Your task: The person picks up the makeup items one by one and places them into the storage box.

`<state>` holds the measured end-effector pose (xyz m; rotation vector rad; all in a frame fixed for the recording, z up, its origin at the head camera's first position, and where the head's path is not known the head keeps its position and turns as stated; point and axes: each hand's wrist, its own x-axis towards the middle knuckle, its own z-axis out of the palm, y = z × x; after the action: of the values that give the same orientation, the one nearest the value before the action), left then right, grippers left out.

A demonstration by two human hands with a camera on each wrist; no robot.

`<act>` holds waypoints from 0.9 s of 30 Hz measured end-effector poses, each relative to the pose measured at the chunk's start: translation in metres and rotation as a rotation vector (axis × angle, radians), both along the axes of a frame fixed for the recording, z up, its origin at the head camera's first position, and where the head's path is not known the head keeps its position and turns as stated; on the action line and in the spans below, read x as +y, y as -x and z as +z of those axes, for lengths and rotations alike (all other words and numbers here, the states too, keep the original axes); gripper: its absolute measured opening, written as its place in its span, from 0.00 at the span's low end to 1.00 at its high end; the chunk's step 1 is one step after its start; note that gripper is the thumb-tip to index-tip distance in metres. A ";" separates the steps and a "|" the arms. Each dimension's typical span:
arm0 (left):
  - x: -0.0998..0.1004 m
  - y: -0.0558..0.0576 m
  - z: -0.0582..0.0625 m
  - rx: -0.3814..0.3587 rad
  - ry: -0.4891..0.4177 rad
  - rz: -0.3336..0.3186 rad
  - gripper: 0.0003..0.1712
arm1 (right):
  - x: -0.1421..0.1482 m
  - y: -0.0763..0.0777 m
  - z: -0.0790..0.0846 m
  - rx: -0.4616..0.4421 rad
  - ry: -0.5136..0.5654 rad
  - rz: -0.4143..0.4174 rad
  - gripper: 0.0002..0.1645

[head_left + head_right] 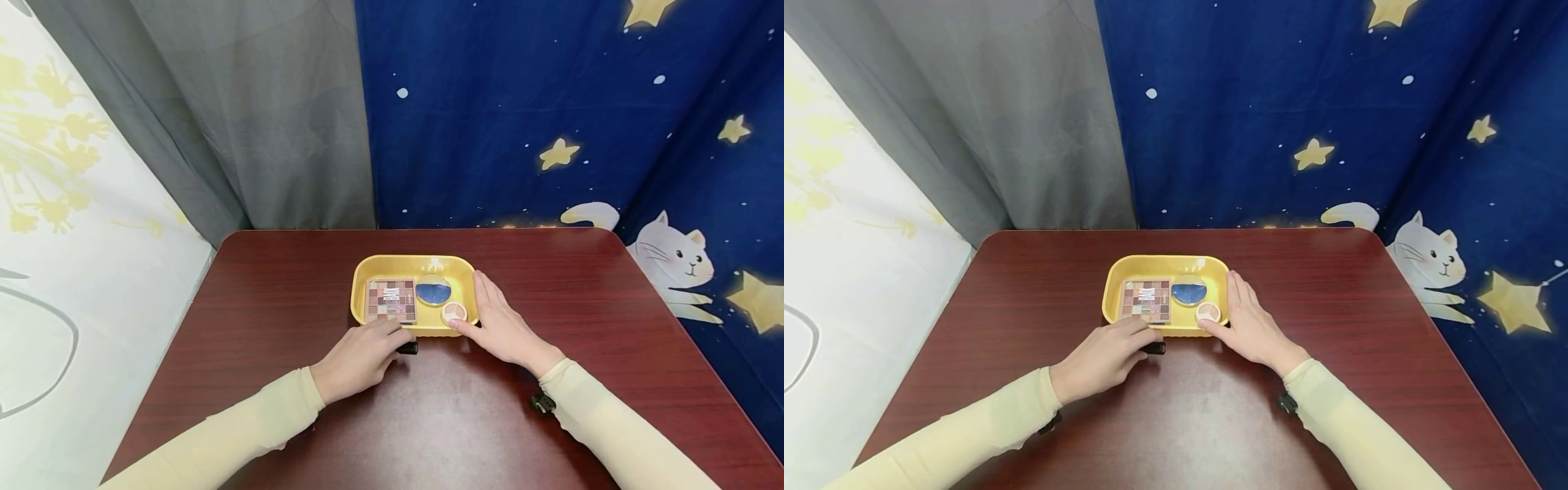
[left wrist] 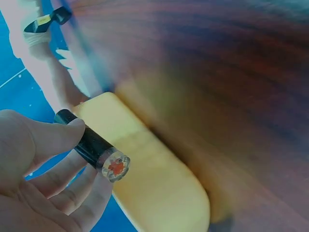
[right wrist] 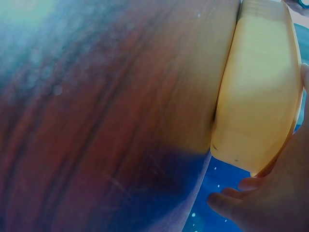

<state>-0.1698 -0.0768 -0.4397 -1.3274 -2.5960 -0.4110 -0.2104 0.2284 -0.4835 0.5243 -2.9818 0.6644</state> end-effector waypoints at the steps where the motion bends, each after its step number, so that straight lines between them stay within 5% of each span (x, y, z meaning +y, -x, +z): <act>1: 0.001 0.001 0.002 0.002 -0.006 0.001 0.19 | 0.000 0.000 0.000 0.002 0.001 0.000 0.69; 14: 0.015 0.012 0.025 -0.006 -0.078 -0.036 0.21 | -0.001 -0.002 0.001 0.021 0.013 0.014 0.67; 22: 0.029 0.033 0.052 0.013 -0.095 -0.058 0.18 | 0.000 -0.001 0.002 0.013 0.009 0.014 0.67; 27: 0.037 0.049 0.060 -0.049 -0.081 -0.075 0.19 | 0.000 -0.001 0.002 0.016 0.011 0.015 0.67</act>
<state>-0.2185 -0.0402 -0.3796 -1.4079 -2.5450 -0.5613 -0.2091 0.2279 -0.4814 0.5486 -2.9608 0.6735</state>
